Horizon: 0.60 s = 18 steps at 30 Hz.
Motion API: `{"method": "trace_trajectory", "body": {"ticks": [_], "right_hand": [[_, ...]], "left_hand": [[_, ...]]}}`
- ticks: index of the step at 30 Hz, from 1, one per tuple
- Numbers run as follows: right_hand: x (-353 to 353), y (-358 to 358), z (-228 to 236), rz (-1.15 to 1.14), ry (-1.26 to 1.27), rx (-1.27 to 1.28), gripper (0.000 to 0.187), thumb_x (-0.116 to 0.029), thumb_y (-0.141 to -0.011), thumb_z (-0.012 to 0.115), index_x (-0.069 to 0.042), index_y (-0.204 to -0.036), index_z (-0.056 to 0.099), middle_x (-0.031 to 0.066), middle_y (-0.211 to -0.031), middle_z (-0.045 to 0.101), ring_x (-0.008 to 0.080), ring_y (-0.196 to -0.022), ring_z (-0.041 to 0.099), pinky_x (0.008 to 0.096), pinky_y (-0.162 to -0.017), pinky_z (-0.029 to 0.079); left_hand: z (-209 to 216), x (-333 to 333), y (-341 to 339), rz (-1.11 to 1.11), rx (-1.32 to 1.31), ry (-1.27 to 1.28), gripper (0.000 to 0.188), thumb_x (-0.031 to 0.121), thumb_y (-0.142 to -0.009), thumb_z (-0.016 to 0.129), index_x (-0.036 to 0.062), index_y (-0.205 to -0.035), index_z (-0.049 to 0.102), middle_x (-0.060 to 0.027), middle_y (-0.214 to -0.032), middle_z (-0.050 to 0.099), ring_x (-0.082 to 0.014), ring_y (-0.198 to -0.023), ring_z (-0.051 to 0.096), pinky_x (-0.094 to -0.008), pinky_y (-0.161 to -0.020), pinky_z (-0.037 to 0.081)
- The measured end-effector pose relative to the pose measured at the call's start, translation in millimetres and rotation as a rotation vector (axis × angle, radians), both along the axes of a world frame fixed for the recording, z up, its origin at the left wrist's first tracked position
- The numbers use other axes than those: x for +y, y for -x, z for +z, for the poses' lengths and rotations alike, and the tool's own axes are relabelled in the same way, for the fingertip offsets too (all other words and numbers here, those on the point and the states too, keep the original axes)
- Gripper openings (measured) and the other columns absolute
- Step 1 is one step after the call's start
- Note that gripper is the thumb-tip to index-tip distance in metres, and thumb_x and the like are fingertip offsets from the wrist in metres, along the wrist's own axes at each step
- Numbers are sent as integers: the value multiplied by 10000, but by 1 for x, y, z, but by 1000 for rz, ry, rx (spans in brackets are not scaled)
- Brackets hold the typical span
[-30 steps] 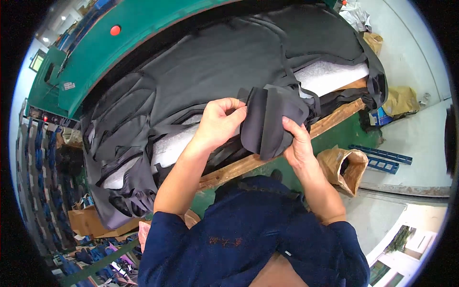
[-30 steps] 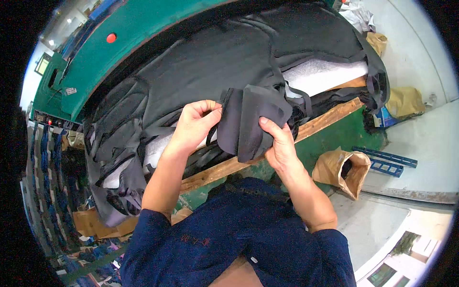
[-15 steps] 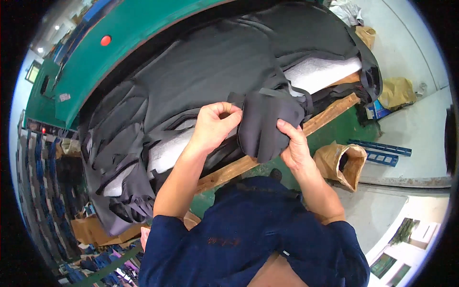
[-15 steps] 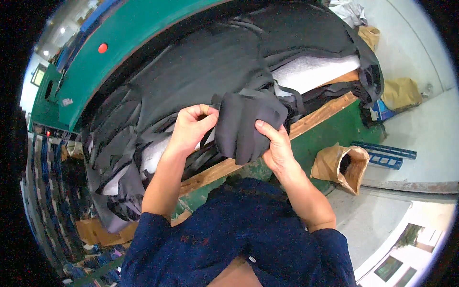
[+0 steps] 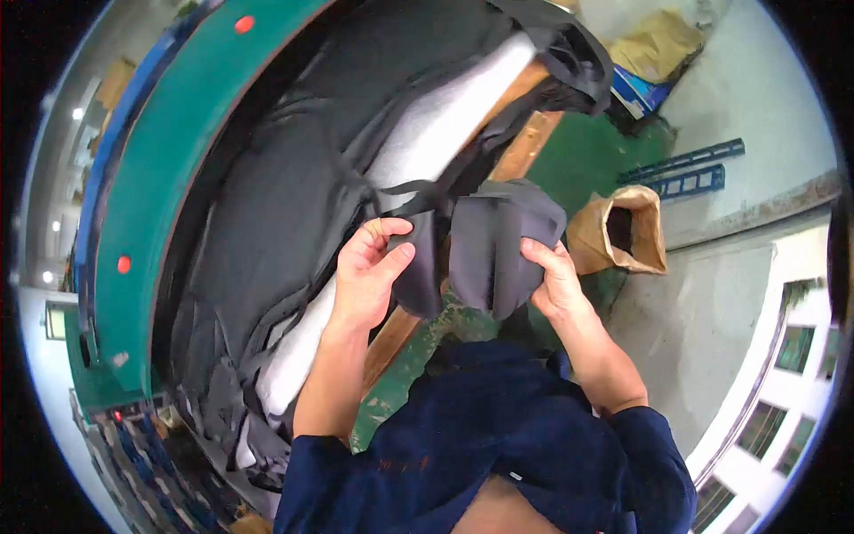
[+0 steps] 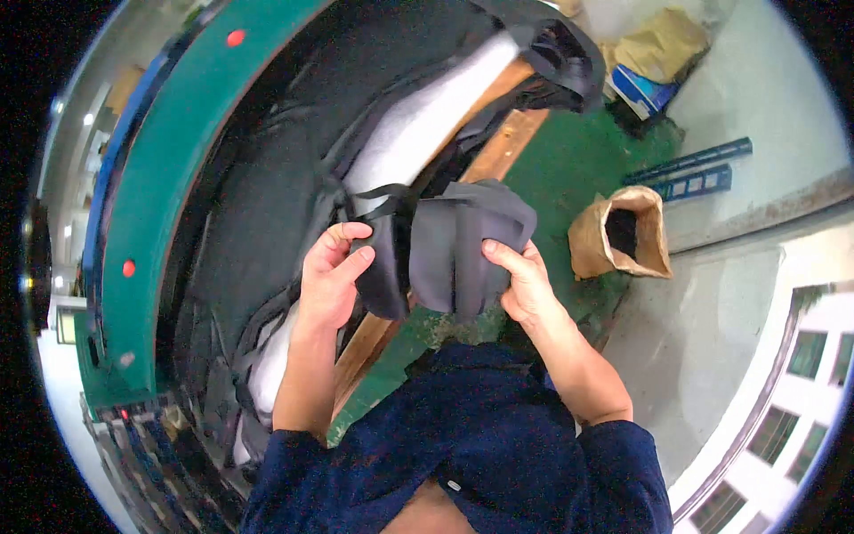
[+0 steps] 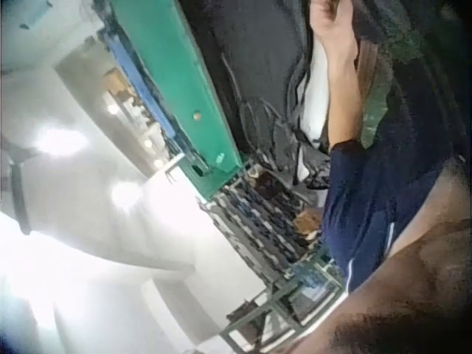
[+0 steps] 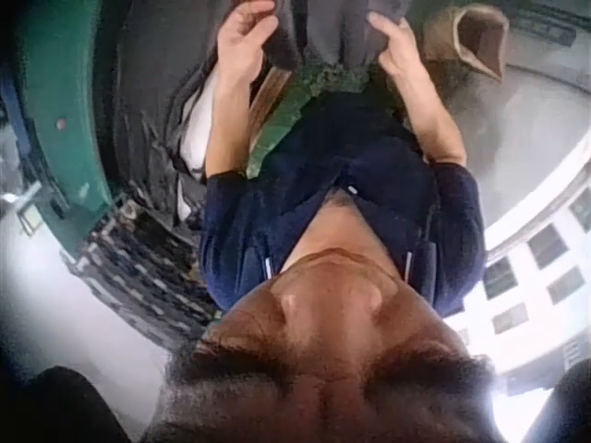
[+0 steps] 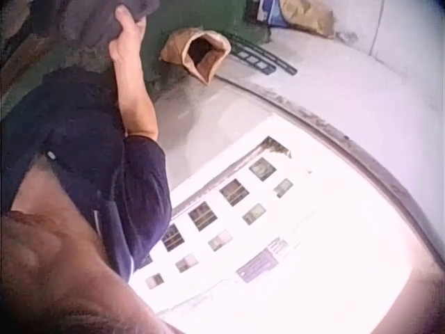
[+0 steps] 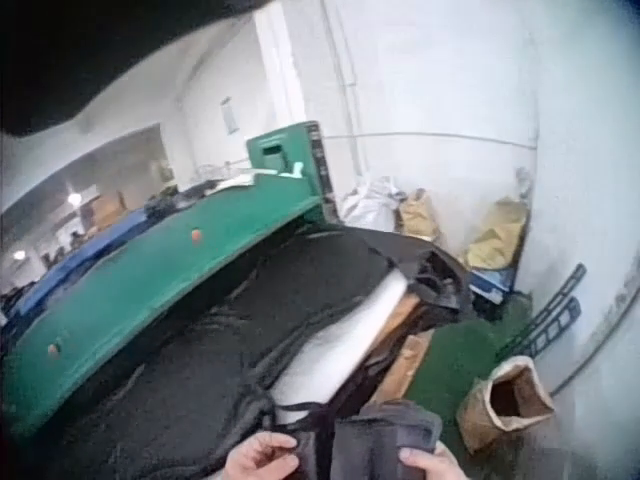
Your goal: Operating an industrial hydraulic die-cutting machine to cut shapes from fabric and sorting the cut components into bags.
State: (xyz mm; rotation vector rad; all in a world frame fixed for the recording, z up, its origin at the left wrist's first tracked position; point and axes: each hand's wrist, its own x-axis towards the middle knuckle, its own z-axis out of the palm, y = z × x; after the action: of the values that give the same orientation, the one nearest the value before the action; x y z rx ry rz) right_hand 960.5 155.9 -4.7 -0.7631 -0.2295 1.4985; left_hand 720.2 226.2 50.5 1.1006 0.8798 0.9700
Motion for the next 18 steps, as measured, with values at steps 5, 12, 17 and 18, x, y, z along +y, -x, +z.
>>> {"method": "trace_trajectory", "body": {"ticks": [5, 12, 17, 18], "right_hand": [[-13, -72, -32, -158, 73, 9, 512, -96, -797, 712, -30, -1267, 518, 92, -1190, 609, 245, -1099, 590, 411, -971, 477], [-24, -136, -54, -254, 95, 87, 509, -83, -817, 685, -27, -1285, 493, 93, -1183, 612, 247, -1093, 595, 415, -970, 486], [-23, -165, -64, -242, 102, 95, 508, -83, -824, 680, -24, -1289, 485, 92, -1187, 609, 247, -1090, 596, 412, -969, 485], [-22, -169, -66, -251, 103, 94, 509, -82, -826, 678, -22, -1292, 482, 95, -1190, 607, 250, -1096, 593, 416, -972, 482]], "left_hand": [[-8, 19, -81, -92, -46, 108, 463, -93, -862, 579, 4, -1298, 460, -86, -1086, 612, -147, -965, 602, -279, -865, 496], [-26, 34, -158, -147, 97, 68, 562, -136, -848, 526, 14, -1372, 391, -91, -1096, 607, -110, -940, 586, -223, -795, 479], [-21, 41, -191, -153, 102, 102, 590, -138, -851, 515, 36, -1397, 375, -99, -1133, 602, -117, -954, 583, -229, -805, 475], [-20, 42, -196, -162, 100, 122, 581, -143, -849, 505, 33, -1391, 388, -86, -1156, 593, -122, -994, 576, -232, -829, 473]]}}
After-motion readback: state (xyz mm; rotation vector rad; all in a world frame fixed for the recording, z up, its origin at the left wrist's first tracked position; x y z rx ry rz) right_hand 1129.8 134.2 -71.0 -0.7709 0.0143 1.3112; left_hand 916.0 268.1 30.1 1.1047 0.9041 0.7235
